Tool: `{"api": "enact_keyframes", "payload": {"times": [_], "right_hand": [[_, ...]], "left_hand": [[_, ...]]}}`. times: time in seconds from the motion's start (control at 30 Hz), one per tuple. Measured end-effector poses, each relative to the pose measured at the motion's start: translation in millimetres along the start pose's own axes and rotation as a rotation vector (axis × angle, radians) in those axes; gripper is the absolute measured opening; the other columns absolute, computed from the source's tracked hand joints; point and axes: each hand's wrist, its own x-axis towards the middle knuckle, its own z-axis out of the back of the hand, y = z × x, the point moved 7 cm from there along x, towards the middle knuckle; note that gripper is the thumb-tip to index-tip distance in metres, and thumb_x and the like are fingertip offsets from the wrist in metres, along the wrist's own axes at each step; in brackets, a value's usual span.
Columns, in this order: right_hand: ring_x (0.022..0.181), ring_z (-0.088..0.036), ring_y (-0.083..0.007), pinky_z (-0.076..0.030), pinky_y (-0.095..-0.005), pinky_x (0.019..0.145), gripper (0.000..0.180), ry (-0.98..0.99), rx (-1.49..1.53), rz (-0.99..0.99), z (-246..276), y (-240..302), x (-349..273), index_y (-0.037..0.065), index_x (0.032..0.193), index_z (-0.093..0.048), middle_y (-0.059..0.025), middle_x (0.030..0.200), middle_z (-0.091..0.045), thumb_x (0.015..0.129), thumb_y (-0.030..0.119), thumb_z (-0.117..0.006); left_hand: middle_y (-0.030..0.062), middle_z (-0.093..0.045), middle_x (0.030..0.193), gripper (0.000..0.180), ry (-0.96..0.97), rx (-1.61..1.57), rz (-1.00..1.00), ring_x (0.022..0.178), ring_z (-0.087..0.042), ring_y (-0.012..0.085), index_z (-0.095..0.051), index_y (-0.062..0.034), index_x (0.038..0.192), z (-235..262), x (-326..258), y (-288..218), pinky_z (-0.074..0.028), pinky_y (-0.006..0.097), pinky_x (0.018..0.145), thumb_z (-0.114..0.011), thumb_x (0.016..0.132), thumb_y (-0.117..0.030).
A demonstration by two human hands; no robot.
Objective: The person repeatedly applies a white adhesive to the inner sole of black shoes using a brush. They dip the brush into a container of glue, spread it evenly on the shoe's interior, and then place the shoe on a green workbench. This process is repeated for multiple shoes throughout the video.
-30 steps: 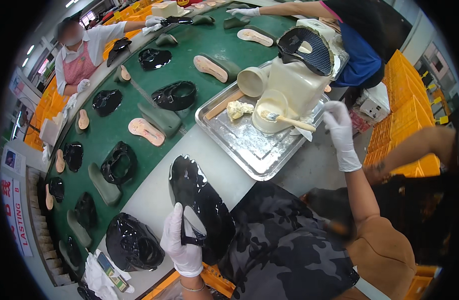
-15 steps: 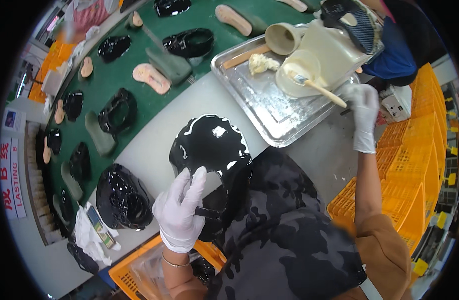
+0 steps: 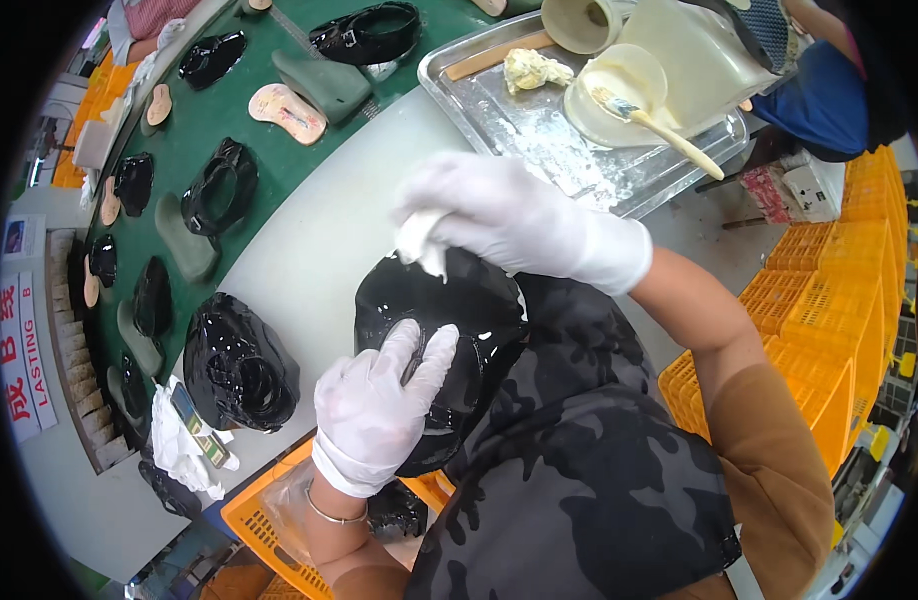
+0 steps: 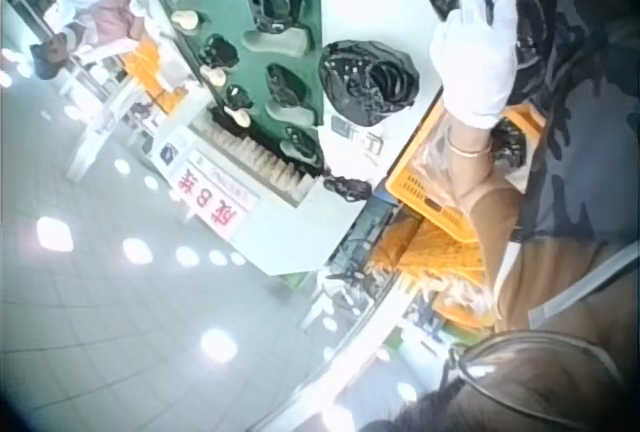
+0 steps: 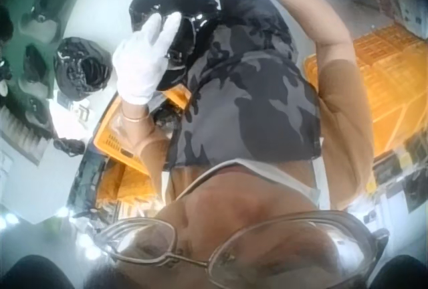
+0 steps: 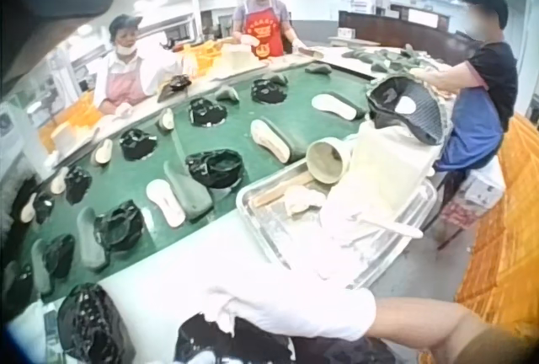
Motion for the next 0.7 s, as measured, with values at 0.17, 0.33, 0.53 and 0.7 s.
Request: {"api": "enact_keyframes", "payload": {"times": [0.17, 0.33, 0.53, 0.7], "right_hand": [[0.076, -0.060, -0.0208, -0.050, -0.0324, 0.067, 0.020, 0.482, -0.188, 0.072, -52.6, -16.2, 2.4, 0.009, 0.094, -0.057, -0.0038, 0.082, -0.059, 0.076, 0.002, -0.057], [0.069, -0.055, -0.0229, -0.050, -0.0343, 0.061, 0.015, 0.459, -0.430, 0.183, -55.6, -22.9, -14.3, 0.013, 0.093, -0.057, -0.0024, 0.080, -0.057, 0.078, 0.016, -0.056], [0.069, -0.054, -0.0234, -0.050, -0.0347, 0.059, 0.016, 0.504, -0.601, 0.123, -42.4, -20.5, -36.4, 0.009, 0.094, -0.057, -0.0044, 0.088, -0.056, 0.079, 0.017, -0.056], [0.069, -0.055, -0.0241, -0.051, -0.0328, 0.062, 0.022, 0.548, -0.564, 0.065, -14.7, 5.0, -54.7, 0.009, 0.099, -0.058, -0.0062, 0.096, -0.058, 0.077, 0.013, -0.055]], "left_hand": [[0.0124, -0.063, 0.103, 0.062, 0.090, -0.010, 0.019, 0.064, -0.056, 0.0219, -0.062, -0.0159, 0.115, -8.5, -1.8, 2.3, -0.044, 0.033, 0.056, -0.059, 0.055, 0.000], [0.0102, -0.063, 0.102, 0.052, 0.115, 0.056, -0.010, 0.062, -0.054, 0.0184, -0.063, -0.0147, 0.113, -10.8, -2.8, -0.9, -0.044, 0.031, 0.054, -0.060, 0.062, -0.006], [0.0112, -0.063, 0.104, 0.053, 0.141, 0.045, 0.013, 0.063, -0.056, 0.0202, -0.062, -0.0151, 0.113, -13.2, -1.5, -5.6, -0.045, 0.032, 0.056, -0.061, 0.061, -0.005], [0.0118, -0.064, 0.103, 0.055, 0.117, 0.042, 0.030, 0.062, -0.055, 0.0205, -0.063, -0.0149, 0.113, -13.3, -0.9, -8.0, -0.045, 0.032, 0.055, -0.061, 0.058, -0.004]]}}
